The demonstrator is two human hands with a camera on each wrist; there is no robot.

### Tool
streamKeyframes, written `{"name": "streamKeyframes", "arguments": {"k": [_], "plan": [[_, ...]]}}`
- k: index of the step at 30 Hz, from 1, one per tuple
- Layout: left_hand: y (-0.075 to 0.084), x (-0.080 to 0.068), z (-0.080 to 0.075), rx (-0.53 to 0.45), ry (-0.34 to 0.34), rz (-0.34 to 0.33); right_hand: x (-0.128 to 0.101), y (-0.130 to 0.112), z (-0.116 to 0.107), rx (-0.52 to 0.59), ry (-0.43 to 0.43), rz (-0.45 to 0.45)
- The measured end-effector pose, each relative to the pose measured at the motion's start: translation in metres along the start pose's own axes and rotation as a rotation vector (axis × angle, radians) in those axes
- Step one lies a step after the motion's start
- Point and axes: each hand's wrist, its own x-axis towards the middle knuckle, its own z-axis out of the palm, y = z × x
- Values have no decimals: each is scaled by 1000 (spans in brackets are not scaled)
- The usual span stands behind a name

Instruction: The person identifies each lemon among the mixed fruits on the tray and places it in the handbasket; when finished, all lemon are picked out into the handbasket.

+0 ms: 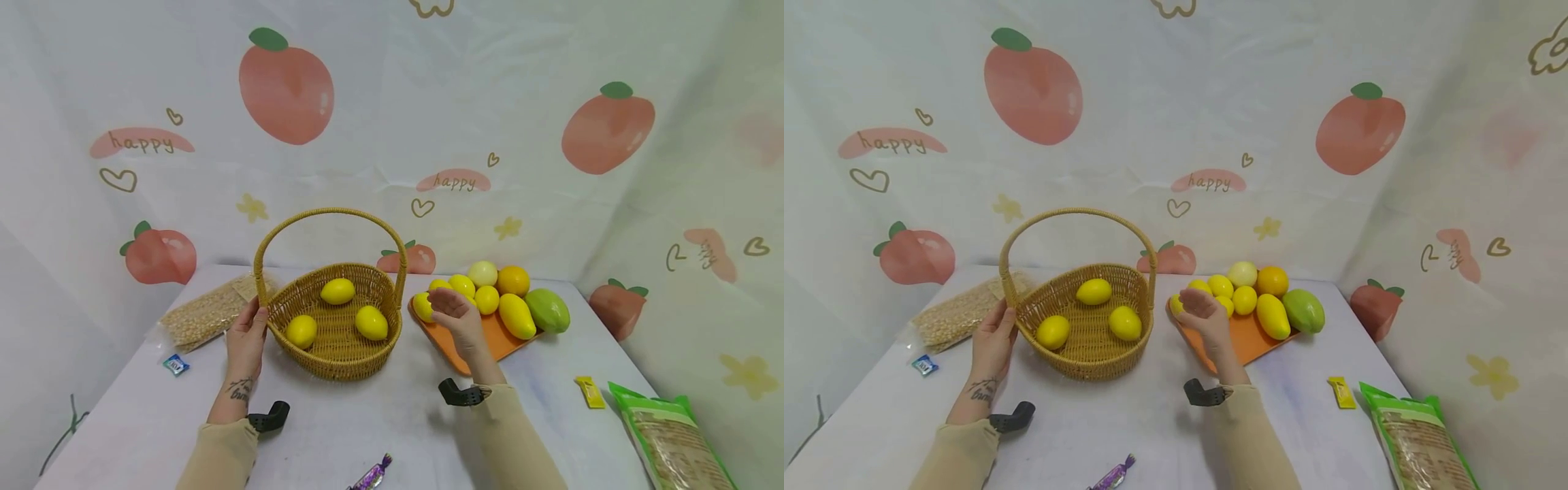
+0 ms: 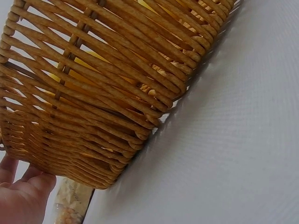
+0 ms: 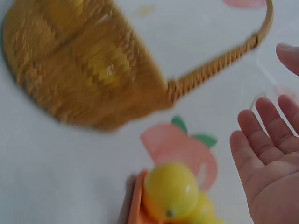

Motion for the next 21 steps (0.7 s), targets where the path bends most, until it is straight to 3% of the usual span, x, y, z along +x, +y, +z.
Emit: {"name": "streamKeyframes", "arguments": {"k": [7,17,21], "plan": [[0,0,0,2,-2,-6,9,19,-14,-15,136,88],[-2,-1,-1,21,-16,-12,33,45,-15,-130,205,190],[-1,0,-1,15,-8,-11,43,50,-9,-127,204,183]]}}
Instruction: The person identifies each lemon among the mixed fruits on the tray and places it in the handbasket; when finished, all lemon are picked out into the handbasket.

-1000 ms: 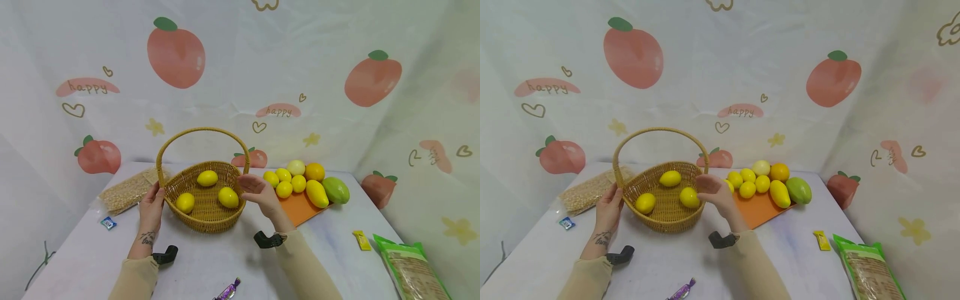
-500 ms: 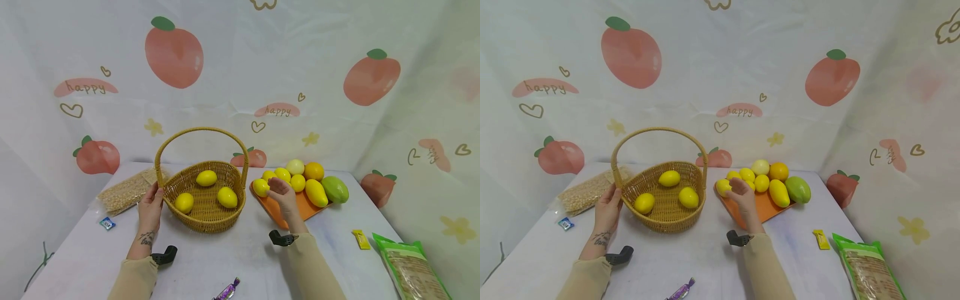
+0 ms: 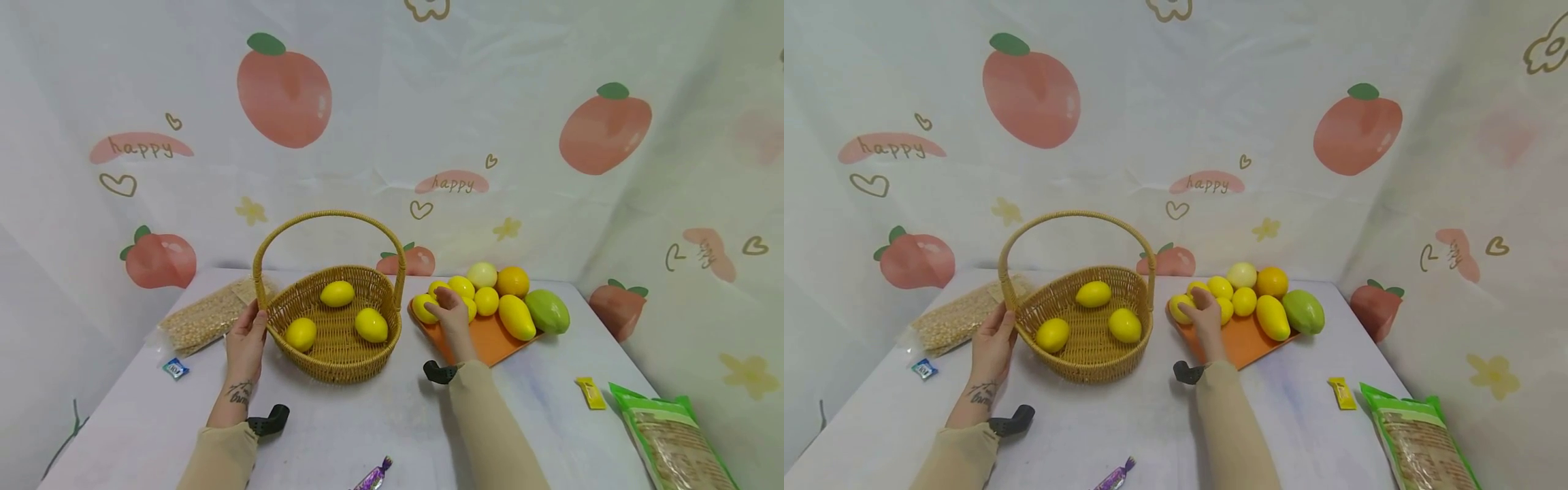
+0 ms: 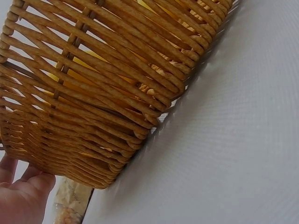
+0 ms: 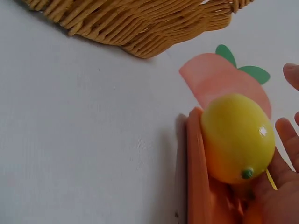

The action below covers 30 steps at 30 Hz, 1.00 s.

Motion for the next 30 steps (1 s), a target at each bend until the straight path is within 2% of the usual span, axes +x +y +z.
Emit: {"name": "streamKeyframes", "arguments": {"k": [4,12,24,30], "plan": [[1,0,0,-4,-2,9,5,2,6,-30,10,-29],[0,0,0,-21,12,7,14,11,15,-95,66,-24],[0,0,0,-12,11,1,12,17,25,-299,117,-26],[1,-1,1,4,10,10,11,18,26,-301,150,-19]]}}
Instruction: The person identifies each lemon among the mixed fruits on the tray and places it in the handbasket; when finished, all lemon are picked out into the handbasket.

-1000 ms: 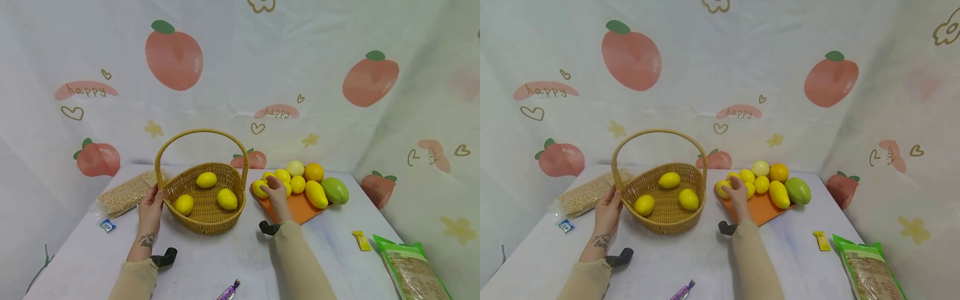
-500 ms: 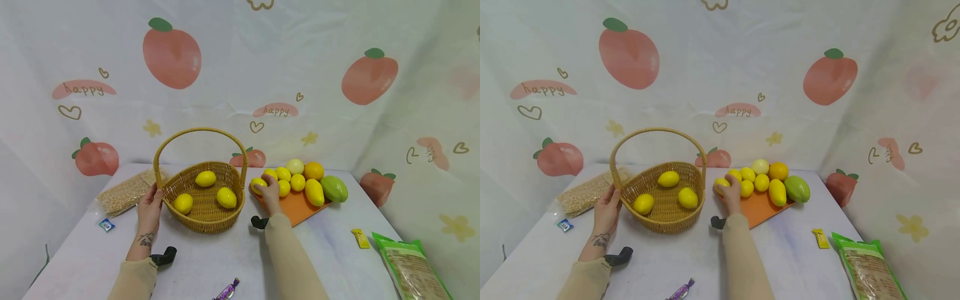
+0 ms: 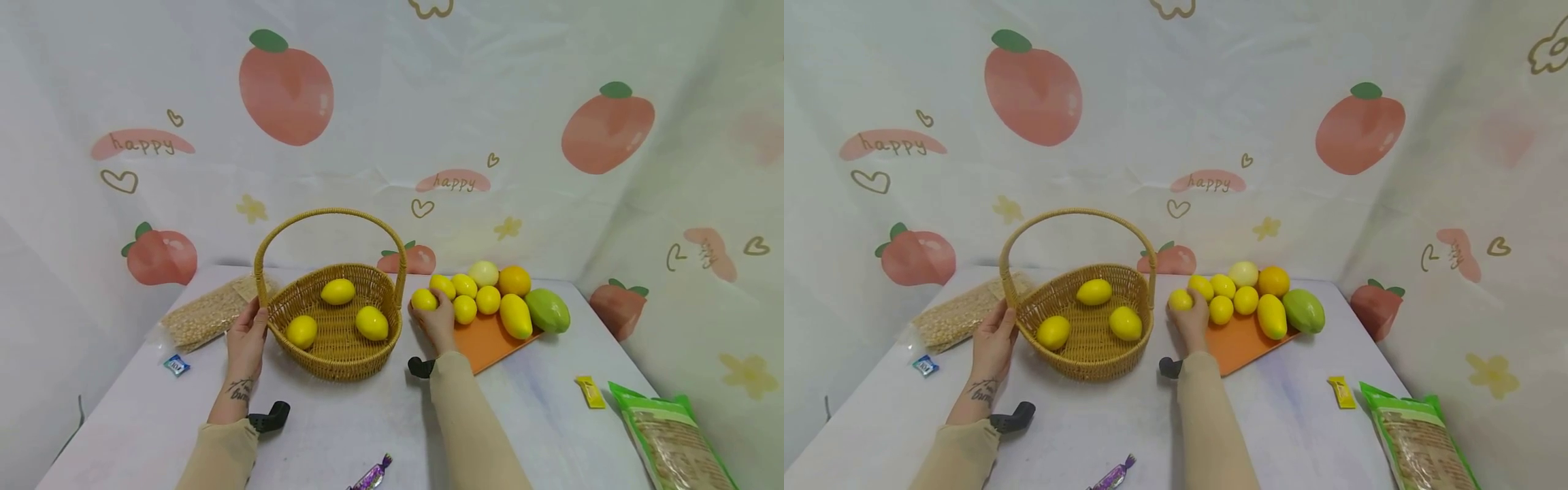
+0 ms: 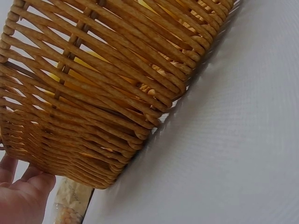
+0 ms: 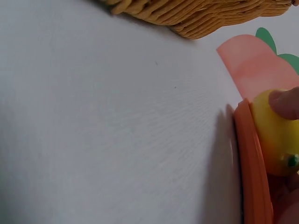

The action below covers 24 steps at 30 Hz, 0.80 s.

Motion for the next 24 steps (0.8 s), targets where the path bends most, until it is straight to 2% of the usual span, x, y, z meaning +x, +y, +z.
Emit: {"name": "streamKeyframes", "arguments": {"k": [3,8,13,17,24], "plan": [[0,0,0,19,2,-10,-1,-1,-1,25,5,4],[0,1,0,23,9,-23,-1,-5,-8,147,-29,-4],[0,2,0,-49,5,-8,0,-10,-24,245,-84,-28],[-1,3,0,-104,4,-18,-8,-21,-40,265,-135,-61],[1,3,-1,-89,9,-41,-17,-33,-62,331,-207,-99]]}}
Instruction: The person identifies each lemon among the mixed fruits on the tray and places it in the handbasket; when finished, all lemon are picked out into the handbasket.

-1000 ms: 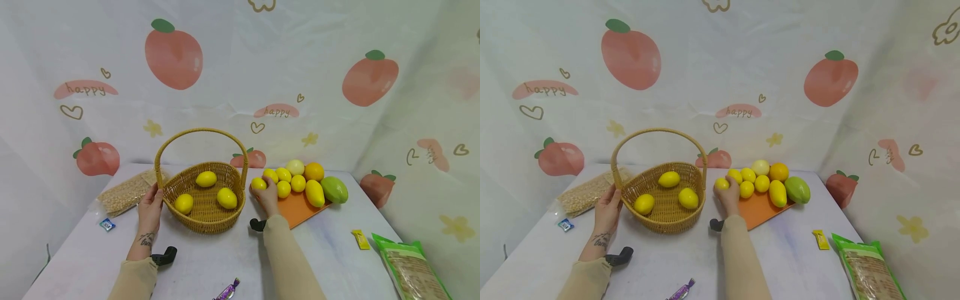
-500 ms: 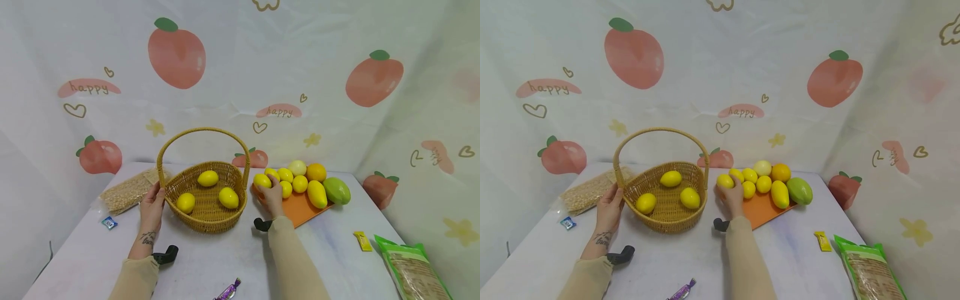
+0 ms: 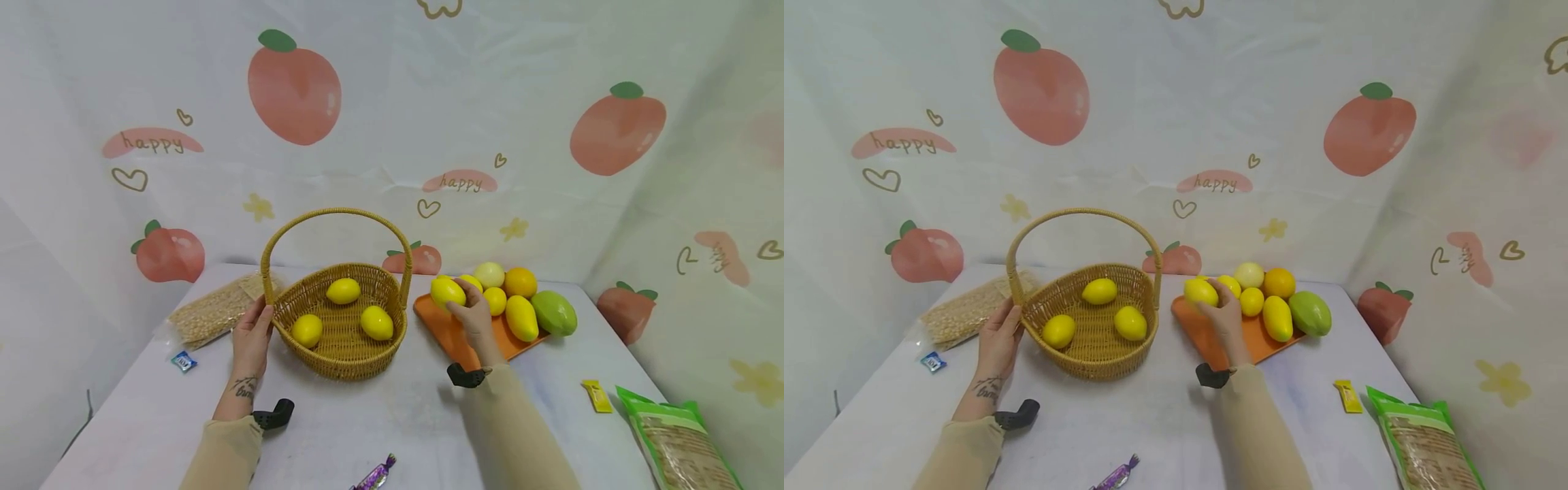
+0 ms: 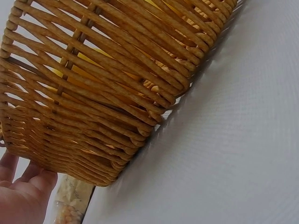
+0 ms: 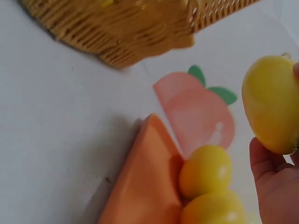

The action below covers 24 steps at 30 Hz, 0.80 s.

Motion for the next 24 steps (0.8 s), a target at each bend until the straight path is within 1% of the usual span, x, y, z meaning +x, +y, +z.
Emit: {"name": "streamKeyframes", "arguments": {"k": [3,6,10,12,15,18,21,24], "plan": [[1,1,1,5,-1,-1,-8,-7,-5,13,-38,-31],[1,1,1,12,-3,4,-18,-12,-6,52,-72,-61],[2,0,2,23,-7,11,-33,-13,-2,91,-151,-86],[2,0,2,25,-7,12,-40,-13,4,99,-212,-89],[3,-1,2,30,-11,11,-46,-14,17,118,-312,-89],[4,-2,3,32,-16,14,-48,-16,36,129,-401,-123],[4,-3,2,30,-20,10,-45,-21,58,123,-451,-157],[4,-3,1,33,-24,1,-39,-27,80,104,-488,-145]]}}
